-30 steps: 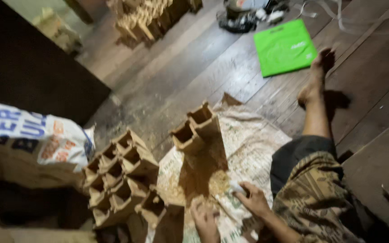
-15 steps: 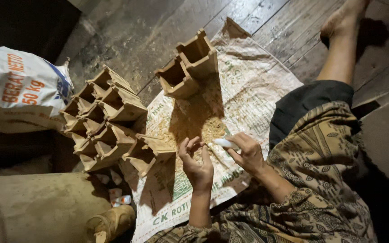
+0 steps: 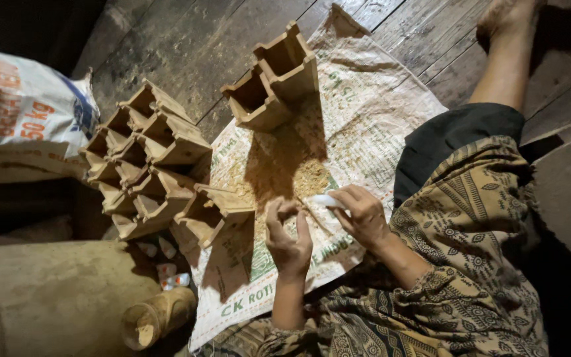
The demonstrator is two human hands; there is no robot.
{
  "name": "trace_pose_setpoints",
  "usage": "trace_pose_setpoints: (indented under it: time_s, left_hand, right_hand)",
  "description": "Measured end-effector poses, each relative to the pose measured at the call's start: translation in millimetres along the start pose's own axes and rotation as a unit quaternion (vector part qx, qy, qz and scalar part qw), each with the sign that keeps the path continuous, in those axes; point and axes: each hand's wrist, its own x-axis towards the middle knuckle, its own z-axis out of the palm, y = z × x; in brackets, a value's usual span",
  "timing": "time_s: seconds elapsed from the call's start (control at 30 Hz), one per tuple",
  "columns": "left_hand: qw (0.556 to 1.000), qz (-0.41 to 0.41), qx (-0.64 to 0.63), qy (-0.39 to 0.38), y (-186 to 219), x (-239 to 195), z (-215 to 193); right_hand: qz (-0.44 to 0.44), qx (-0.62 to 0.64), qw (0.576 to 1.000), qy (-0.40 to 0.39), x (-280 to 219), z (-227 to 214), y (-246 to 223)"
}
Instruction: The person applies glue to the edges of wooden panels and joins them together to assemble several small wooden boxes. They handle the wooden parts by hand and use a small tube to apply the adhesive.
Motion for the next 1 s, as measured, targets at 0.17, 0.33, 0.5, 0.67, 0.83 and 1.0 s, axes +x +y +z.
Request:
trace_pose_setpoints:
  time_s: [0.17,0.33,0.5,0.67,0.83,1.0]
  left_hand:
    - [0.875,-0.456,-0.066,-0.145,-46,-107,-35]
    - [0.56,-0.727,-0.391,0.07,-8,-126,-77]
    - [0.59,-0.739,-0.273,0.178,25,-126,-84]
    - [0.575,-0.718,-0.328,0.214,-23,-186,-85]
    - [0.495,-0.689,-0.433,0.306,-32,-149,-91]
    - [0.495,-0.655,-0.468,0.327,-105,-209,-67]
  right_hand:
    - [0.018,0.041,0.998,-0.042,7,-20,-19]
    - [0.037,0.076,0.993,-0.085,-7,-1,-27]
    - [0.029,0.167,0.964,-0.203,-29,20,-28]
    - [-0.001,0.164,0.966,-0.2,-28,25,-30]
    - [-0.075,0.187,0.951,-0.236,-41,54,-42]
    - [-0.076,0.096,0.931,-0.344,-67,79,-53]
